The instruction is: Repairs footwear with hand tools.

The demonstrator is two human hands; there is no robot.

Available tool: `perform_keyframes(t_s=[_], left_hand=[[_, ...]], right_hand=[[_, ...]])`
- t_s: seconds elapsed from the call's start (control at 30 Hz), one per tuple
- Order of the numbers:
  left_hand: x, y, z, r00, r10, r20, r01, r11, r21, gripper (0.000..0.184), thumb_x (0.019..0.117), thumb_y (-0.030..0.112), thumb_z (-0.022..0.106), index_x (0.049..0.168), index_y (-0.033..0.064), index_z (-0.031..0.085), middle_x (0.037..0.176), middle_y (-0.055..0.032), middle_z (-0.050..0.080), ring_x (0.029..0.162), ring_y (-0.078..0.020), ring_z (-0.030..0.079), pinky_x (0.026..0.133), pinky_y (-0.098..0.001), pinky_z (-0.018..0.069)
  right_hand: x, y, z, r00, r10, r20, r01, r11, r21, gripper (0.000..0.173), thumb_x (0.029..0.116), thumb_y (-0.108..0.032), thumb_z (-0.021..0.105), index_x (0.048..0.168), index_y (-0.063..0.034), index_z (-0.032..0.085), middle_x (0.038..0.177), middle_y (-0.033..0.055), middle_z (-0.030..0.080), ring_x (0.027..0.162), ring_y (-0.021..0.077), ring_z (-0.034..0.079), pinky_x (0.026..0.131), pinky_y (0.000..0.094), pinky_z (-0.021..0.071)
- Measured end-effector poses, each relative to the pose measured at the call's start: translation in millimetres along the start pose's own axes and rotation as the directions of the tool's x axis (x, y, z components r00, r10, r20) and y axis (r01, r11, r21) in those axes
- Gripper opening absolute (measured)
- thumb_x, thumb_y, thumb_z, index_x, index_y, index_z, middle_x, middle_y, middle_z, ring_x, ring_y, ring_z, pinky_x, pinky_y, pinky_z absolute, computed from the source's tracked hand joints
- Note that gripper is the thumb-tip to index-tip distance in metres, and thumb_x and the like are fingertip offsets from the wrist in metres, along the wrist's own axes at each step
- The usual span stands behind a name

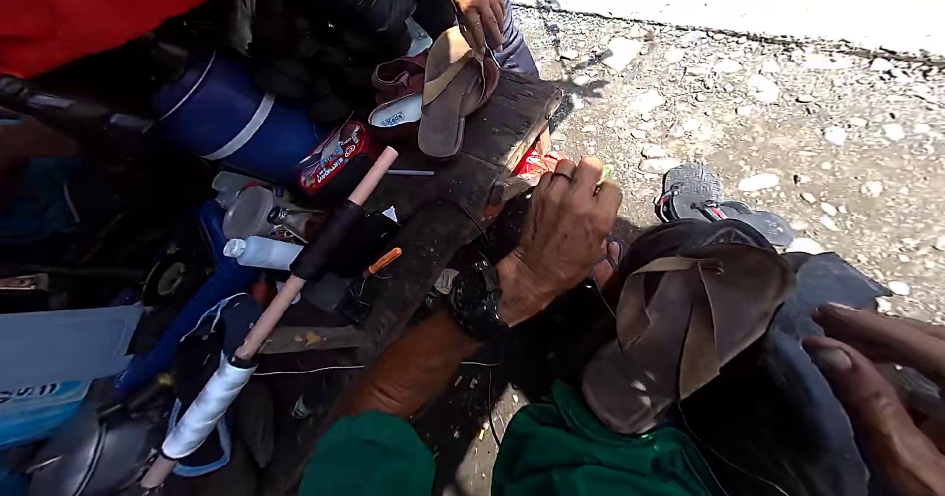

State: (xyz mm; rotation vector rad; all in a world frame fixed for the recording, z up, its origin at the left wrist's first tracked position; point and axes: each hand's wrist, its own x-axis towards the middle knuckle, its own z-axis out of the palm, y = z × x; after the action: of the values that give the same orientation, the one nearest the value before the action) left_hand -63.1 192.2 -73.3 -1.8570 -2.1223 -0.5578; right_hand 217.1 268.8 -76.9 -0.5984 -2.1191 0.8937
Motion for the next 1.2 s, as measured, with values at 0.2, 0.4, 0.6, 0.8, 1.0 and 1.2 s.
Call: perform_keyframes(t_s=[0.2,0.4,0.6,0.8,1.0,1.2], left_hand=[[26.2,84.6,-42.0,0.869,0.493,-0.044,-0.493,0.870,-0.005,0.024,0.0941,-0.003,0.055,0.084,0.0050,0.075,0.104,-0.0109,0.074,0.096,-0.0243,0.068,0.082,-0.0355,0.0491],[27.6,99.6,-31.6,0.853,0.515,-0.080,-0.515,0.857,0.022,0.023,0.0955,0.000,0.053,0.093,0.0052,0.075,0.097,-0.0113,0.073,0.091,-0.0241,0.068,0.080,-0.0334,0.0485],[22.5,101.2,-35.9,0.841,0.538,-0.056,-0.538,0.820,-0.198,0.020,0.0966,0.000,0.055,0.087,0.0035,0.073,0.100,-0.0138,0.073,0.094,-0.0269,0.071,0.083,-0.0348,0.0553],[8.6,93.2,-13.0,0.947,0.316,0.057,-0.099,0.457,-0.884,0.008,0.0941,0.005,0.067,0.097,0.0016,0.073,0.105,-0.0114,0.073,0.106,-0.0172,0.068,0.094,-0.0320,0.0560],[-9.6,56.2,16.2,0.988,-0.018,0.154,0.131,0.628,-0.767,0.028,0.0968,0.026,0.069,0.114,0.0041,0.071,0.109,-0.0052,0.071,0.100,-0.0125,0.068,0.087,-0.0298,0.0589],[-20.5,90.4,60.1,0.968,-0.149,0.203,0.210,0.922,-0.324,0.044,0.0917,0.036,0.070,0.116,-0.0018,0.068,0.106,-0.0185,0.068,0.087,-0.0290,0.069,0.075,-0.0464,0.0571]], right_hand=[[30.4,0.4,30.2,0.991,-0.132,-0.012,0.128,0.973,-0.191,0.040,0.0998,-0.027,0.057,0.128,0.0006,0.064,0.123,0.0251,0.067,0.116,0.0303,0.062,0.102,0.0382,0.0464],[24.2,0.3,28.2,0.994,-0.026,-0.103,0.021,0.998,-0.052,0.033,0.0964,-0.017,0.063,0.108,0.0126,0.070,0.111,0.0294,0.072,0.113,0.0300,0.069,0.103,0.0338,0.0493],[13.9,12.5,23.8,0.996,-0.033,-0.079,0.037,0.997,0.062,0.032,0.0980,-0.025,0.063,0.117,0.0000,0.070,0.116,0.0110,0.072,0.116,0.0086,0.064,0.104,0.0239,0.0490],[-14.1,22.5,15.8,1.000,0.012,-0.027,-0.004,0.955,0.295,0.023,0.1003,-0.019,0.066,0.112,0.0006,0.072,0.110,0.0111,0.073,0.109,0.0129,0.066,0.099,0.0302,0.0535],[-76.7,26.2,-2.5,0.926,0.365,0.095,-0.358,0.775,0.521,0.032,0.1049,-0.024,0.060,0.124,0.0017,0.065,0.106,0.0059,0.072,0.090,0.0084,0.069,0.080,0.0246,0.0596],[-83.1,28.9,7.1,0.873,0.466,0.142,-0.443,0.637,0.631,0.031,0.1077,-0.023,0.052,0.127,0.0009,0.059,0.113,0.0072,0.070,0.101,0.0162,0.071,0.085,0.0322,0.0622]])
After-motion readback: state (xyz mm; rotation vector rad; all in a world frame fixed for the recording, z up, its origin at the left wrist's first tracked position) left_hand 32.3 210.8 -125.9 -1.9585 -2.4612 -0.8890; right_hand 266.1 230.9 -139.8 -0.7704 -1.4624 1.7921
